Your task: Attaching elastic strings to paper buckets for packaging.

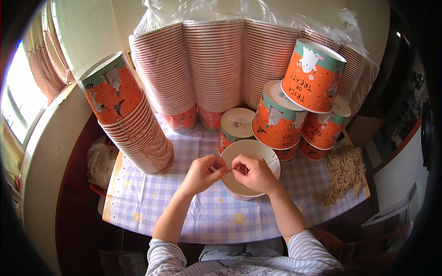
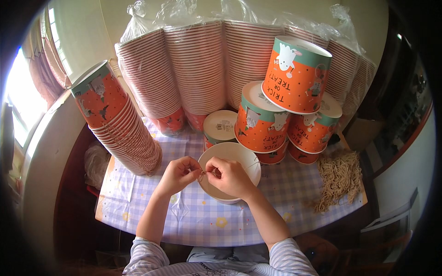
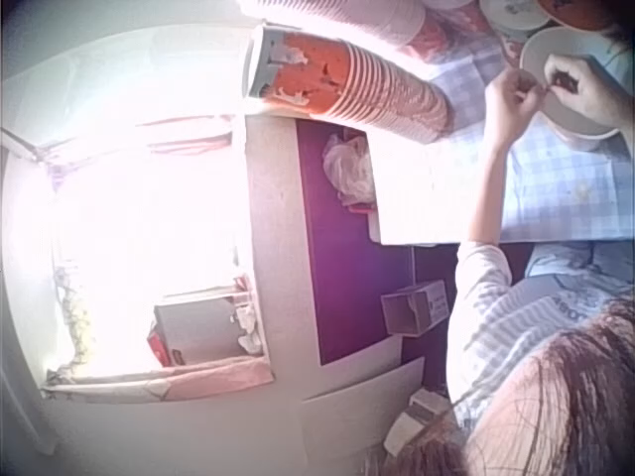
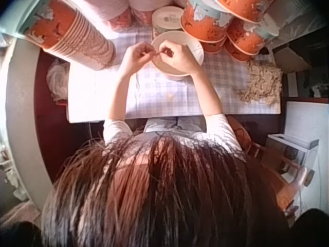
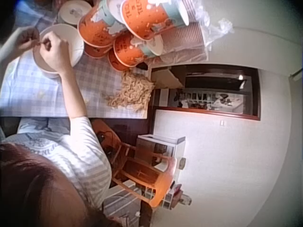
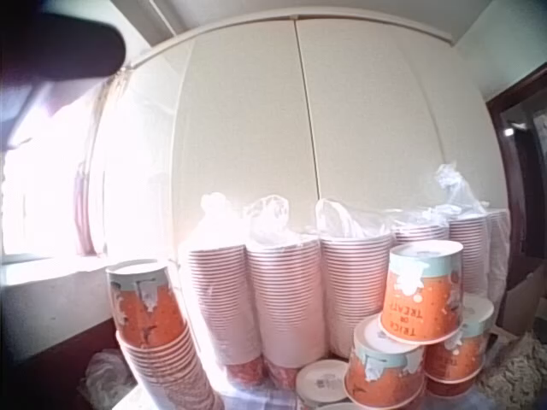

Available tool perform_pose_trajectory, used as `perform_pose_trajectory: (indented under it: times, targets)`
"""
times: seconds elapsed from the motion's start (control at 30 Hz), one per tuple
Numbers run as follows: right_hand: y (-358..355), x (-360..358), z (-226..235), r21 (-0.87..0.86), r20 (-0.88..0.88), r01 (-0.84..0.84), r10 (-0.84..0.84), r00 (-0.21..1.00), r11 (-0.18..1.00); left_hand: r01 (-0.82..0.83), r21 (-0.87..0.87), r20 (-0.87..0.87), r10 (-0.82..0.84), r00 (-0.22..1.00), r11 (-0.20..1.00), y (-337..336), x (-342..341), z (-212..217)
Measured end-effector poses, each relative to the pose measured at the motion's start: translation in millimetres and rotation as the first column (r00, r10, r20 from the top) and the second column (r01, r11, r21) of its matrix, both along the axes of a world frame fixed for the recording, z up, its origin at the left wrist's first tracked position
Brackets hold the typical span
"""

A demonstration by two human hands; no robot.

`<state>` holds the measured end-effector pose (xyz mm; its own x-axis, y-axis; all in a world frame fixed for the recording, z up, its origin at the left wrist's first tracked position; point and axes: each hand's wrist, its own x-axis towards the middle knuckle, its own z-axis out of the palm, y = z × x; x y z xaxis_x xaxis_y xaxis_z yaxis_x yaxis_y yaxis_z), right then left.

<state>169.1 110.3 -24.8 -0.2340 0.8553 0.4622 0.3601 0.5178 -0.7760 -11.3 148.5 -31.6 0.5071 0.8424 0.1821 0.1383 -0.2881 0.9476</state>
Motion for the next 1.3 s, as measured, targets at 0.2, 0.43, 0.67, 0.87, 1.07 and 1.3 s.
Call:
perform_pose_trajectory:
  times: [0.2, 0.43, 0.67, 0.87, 1.07, 1.3]
  targets:
    - [0.5, -0.4, -0.2, 0.005, -0.017, 0.000, 0.000, 1.000, 1.000, 0.037, -0.018, 0.080, -0.036, 0.996, 0.999, 1.0, 1.3, -2.5]
    - [-1.3, -0.2, 3.2, -0.054, 0.001, -0.012, 0.013, 1.000, 0.998, 0.031, 0.014, 0.142, -0.033, 0.989, 0.999, 1.0, 0.5, -6.2]
    - [-0.4, -3.3, 1.4, 0.033, 0.119, 0.006, -0.010, 0.993, 0.999, 0.071, -0.076, 0.238, -0.052, 0.970, 0.995, -1.1, 1.9, -2.3]
    - [-1.7, -5.6, -1.1, 0.034, 0.170, 0.069, -0.074, 0.983, 0.997, 0.079, -0.028, 0.188, -0.072, 0.979, 0.996, -0.1, 0.4, -2.1]
    - [-1.8, -5.5, -1.0, -0.038, 0.075, 0.048, -0.045, 0.996, 0.998, 0.083, -0.059, 0.161, -0.072, 0.984, 0.995, -0.4, -3.6, 3.4]
    - [-1.4, -3.8, -1.2, -0.113, 0.076, 0.051, -0.043, 0.996, 0.992, 0.058, 0.139, -0.242, -0.023, 0.970, 0.989, -4.6, -5.0, 16.7]
